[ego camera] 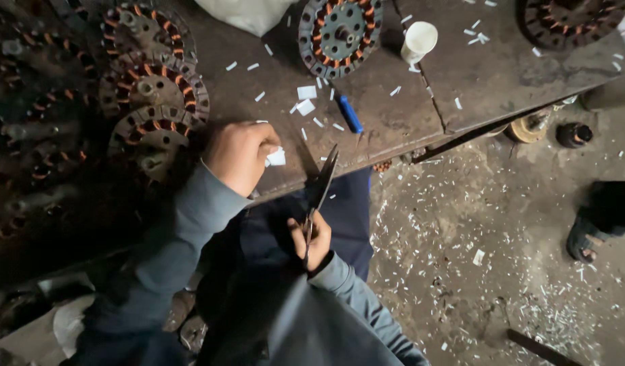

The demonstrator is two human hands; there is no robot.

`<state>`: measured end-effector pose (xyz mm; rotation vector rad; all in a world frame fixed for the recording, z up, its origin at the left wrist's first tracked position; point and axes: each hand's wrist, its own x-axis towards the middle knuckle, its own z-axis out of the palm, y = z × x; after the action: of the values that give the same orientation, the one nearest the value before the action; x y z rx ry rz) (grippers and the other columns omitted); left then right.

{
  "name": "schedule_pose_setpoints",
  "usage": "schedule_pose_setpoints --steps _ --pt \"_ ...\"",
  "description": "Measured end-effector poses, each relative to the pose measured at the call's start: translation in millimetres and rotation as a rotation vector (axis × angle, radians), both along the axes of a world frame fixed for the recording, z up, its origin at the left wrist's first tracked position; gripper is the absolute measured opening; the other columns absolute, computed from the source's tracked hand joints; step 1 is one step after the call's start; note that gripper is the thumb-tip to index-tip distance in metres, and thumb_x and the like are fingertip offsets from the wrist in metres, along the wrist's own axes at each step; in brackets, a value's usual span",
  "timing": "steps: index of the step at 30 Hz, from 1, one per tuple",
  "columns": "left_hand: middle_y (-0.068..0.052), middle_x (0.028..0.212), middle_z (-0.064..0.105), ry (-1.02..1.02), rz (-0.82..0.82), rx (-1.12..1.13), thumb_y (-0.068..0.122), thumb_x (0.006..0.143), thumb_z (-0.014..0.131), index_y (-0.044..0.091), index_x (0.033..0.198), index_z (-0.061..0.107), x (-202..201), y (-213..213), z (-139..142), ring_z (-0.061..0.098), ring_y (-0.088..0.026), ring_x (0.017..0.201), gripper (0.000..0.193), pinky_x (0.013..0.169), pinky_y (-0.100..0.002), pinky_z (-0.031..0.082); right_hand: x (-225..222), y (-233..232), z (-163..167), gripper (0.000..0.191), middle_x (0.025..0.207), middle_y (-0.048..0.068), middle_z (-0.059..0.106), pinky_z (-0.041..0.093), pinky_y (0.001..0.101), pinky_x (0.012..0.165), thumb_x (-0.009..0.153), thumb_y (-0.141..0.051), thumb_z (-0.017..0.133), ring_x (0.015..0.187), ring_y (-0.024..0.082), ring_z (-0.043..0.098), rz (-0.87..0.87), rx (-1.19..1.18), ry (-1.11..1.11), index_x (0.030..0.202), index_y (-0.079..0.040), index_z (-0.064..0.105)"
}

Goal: The person cuts small white plastic pieces with scissors and inserts them into slots on a circular copper-wound stator. They use a screwdriver to press the pieces into place and continue inserting more pieces around the stator.

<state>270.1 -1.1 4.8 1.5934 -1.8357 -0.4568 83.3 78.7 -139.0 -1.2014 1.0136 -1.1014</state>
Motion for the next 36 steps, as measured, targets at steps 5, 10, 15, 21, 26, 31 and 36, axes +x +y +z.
schedule_pose_setpoints --steps 5,10,15,21,26,31,36 --pt "-0.014 0.086 0.069 -0.155 -0.085 -0.020 0.003 0.080 0.071 0.007 0.082 0.072 10 -8 1 0.068 -0.038 0.085 0.004 0.074 -0.048 0.052 0 0 14 0.016 0.066 -0.009 0.048 0.032 0.0215 0.052 0.097 -0.009 0.072 0.059 0.000 0.041 -0.005 -0.030 0.011 0.092 -0.005 0.057" --pt "-0.014 0.091 0.068 -0.401 -0.113 -0.118 -0.001 0.072 0.068 0.010 0.083 0.073 6 -31 10 0.066 -0.039 0.092 0.016 0.082 -0.048 0.053 1 1 32 0.012 0.067 -0.010 0.049 0.033 0.0214 0.052 0.096 -0.008 0.071 0.059 0.001 0.042 -0.004 0.009 -0.049 0.096 -0.004 0.060" --pt "-0.016 0.092 0.069 -0.152 -0.066 -0.227 0.006 0.079 0.072 0.009 0.096 0.075 -26 -77 12 0.067 -0.039 0.088 0.017 0.077 -0.048 0.053 4 0 46 0.010 0.068 -0.010 0.051 0.033 0.0210 0.052 0.094 -0.006 0.070 0.059 0.001 0.043 0.014 0.018 -0.093 0.100 -0.004 0.062" --pt "-0.016 0.087 0.068 -0.184 -0.151 -0.148 -0.002 0.079 0.071 0.011 0.087 0.078 -32 -90 15 0.069 -0.037 0.084 0.016 0.073 -0.046 0.054 1 -6 57 0.013 0.066 -0.010 0.047 0.030 0.0212 0.051 0.096 -0.007 0.073 0.058 0.000 0.040 -0.023 -0.030 -0.048 0.095 -0.004 0.060" --pt "-0.017 0.086 0.068 -0.163 -0.202 -0.104 -0.001 0.070 0.079 0.004 0.080 0.074 -27 -96 23 0.068 -0.035 0.080 0.012 0.071 -0.043 0.055 1 -8 62 0.011 0.064 -0.010 0.048 0.029 0.0211 0.050 0.095 -0.008 0.073 0.056 0.000 0.040 -0.006 0.009 -0.045 0.095 -0.005 0.062" --pt "-0.012 0.082 0.072 -0.011 -0.254 0.169 0.002 0.074 0.081 0.005 0.088 0.072 -21 -98 31 0.073 -0.025 0.074 0.017 0.068 -0.037 0.056 2 -6 63 0.012 0.066 -0.010 0.049 0.031 0.0211 0.051 0.096 -0.008 0.072 0.057 0.000 0.042 -0.007 0.018 -0.069 0.097 -0.005 0.060" --pt "-0.014 0.078 0.070 -0.065 -0.316 -0.011 0.002 0.066 0.087 0.006 0.086 0.077 -17 -91 33 0.069 -0.027 0.071 0.023 0.065 -0.040 0.053 3 -6 60 0.012 0.063 -0.010 0.047 0.031 0.0214 0.050 0.094 -0.008 0.072 0.056 0.000 0.041 -0.007 0.038 -0.080 0.096 -0.006 0.060"
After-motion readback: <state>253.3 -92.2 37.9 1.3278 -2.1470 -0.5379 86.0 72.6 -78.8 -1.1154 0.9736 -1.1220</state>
